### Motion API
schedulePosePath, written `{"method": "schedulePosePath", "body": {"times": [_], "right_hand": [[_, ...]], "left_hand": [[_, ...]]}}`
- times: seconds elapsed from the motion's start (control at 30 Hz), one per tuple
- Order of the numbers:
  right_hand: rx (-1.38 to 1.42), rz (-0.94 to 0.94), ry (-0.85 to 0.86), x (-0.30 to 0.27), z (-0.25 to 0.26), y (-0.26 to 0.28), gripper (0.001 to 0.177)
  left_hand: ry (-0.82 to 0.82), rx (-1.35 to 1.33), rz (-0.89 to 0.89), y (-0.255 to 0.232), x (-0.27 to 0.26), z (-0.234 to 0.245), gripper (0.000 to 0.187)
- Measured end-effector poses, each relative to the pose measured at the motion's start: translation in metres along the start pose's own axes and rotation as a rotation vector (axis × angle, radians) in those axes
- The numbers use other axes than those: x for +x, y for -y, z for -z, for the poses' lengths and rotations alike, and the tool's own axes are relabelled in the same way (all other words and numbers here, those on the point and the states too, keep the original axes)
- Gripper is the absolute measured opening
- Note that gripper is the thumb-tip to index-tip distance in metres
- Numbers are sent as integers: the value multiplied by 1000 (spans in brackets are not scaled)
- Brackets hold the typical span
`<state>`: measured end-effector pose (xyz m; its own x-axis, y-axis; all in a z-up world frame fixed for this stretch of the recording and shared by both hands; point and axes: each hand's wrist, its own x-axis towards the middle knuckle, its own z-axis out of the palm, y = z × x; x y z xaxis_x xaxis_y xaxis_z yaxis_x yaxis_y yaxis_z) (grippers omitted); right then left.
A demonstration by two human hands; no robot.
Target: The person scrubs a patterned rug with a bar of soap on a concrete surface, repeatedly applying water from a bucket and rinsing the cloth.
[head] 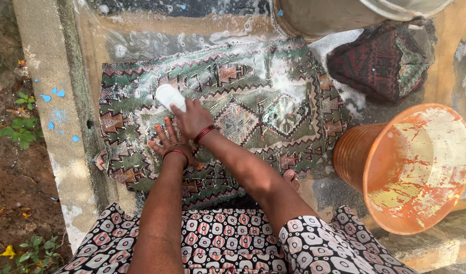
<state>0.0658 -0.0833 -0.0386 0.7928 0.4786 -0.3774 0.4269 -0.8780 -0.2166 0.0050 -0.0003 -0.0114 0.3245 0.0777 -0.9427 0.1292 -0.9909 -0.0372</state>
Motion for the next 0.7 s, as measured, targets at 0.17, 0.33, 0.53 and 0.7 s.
{"method": "schedulePosePath", "body": {"times": [0.17, 0.33, 0.53, 0.7], "right_hand": [[-100, -28, -314, 13, 8, -81, 35], [-124, -557, -222, -24, 64, -220, 41], [27, -261, -47, -45, -2, -107, 41], [-200, 125, -58, -104, -39, -58, 50]], "left_hand": [[-70, -88, -8, 1, -6, -2, 165], [-117, -165, -22, 3, -10, -4, 170], [-112, -157, -20, 2, -11, 0, 170], [-99, -108, 2, 0, -10, 1, 168]]}}
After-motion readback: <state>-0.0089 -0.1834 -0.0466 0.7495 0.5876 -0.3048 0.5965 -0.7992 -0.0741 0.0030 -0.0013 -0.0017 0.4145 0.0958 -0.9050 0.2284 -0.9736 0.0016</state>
